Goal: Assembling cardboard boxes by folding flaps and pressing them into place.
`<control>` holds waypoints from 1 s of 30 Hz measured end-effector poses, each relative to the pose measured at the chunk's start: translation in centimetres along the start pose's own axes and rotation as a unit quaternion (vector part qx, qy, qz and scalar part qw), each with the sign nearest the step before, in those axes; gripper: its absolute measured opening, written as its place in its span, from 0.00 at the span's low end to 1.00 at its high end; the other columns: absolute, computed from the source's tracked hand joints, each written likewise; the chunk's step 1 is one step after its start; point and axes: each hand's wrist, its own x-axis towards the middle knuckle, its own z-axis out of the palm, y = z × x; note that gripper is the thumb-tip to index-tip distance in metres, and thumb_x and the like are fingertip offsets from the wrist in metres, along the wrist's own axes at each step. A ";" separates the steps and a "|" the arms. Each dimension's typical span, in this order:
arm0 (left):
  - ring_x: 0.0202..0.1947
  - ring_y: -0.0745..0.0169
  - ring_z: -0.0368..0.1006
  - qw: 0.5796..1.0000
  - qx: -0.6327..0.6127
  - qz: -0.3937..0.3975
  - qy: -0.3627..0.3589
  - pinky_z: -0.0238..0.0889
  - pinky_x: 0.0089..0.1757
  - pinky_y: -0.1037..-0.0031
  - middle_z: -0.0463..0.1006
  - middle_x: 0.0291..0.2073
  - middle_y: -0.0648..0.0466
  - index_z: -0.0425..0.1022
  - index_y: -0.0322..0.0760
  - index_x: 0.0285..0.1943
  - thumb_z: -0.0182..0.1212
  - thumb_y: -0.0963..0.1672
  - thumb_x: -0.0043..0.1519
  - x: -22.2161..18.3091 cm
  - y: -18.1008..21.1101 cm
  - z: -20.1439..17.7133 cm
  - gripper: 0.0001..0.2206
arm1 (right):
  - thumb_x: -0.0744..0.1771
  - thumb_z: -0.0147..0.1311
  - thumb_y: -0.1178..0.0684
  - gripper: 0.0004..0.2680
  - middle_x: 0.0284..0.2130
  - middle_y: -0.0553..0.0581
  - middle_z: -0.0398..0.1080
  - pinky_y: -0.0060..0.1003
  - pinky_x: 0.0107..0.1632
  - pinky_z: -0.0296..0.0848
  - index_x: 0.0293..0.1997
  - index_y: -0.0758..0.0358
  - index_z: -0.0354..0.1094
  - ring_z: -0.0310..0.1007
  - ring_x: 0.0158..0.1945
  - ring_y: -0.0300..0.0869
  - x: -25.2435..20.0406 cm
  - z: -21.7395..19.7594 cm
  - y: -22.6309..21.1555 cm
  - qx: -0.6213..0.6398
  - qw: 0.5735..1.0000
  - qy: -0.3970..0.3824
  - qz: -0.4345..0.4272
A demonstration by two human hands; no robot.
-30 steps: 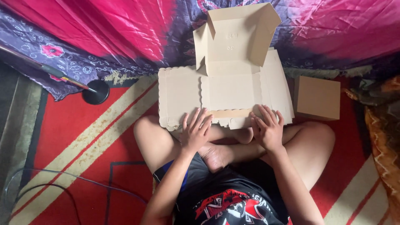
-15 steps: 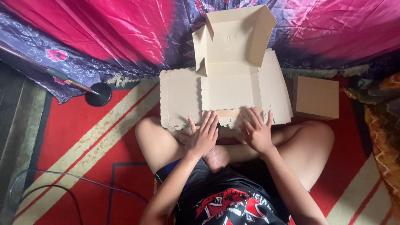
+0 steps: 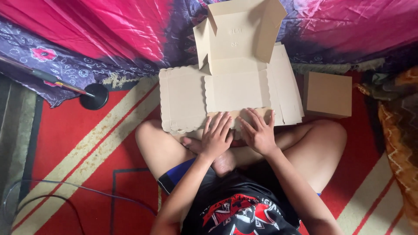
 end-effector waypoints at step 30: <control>0.66 0.51 0.68 0.997 -0.036 -0.066 -0.007 0.49 0.63 0.53 0.75 0.64 0.53 0.78 0.48 0.59 0.64 0.53 0.62 0.5 -1.8 -2.3 0.18 | 0.67 0.59 0.53 0.06 0.56 0.57 0.71 0.56 0.69 0.50 0.48 0.55 0.75 0.71 0.63 0.49 -1.4 -1.1 4.7 -0.002 0.989 0.047 0.137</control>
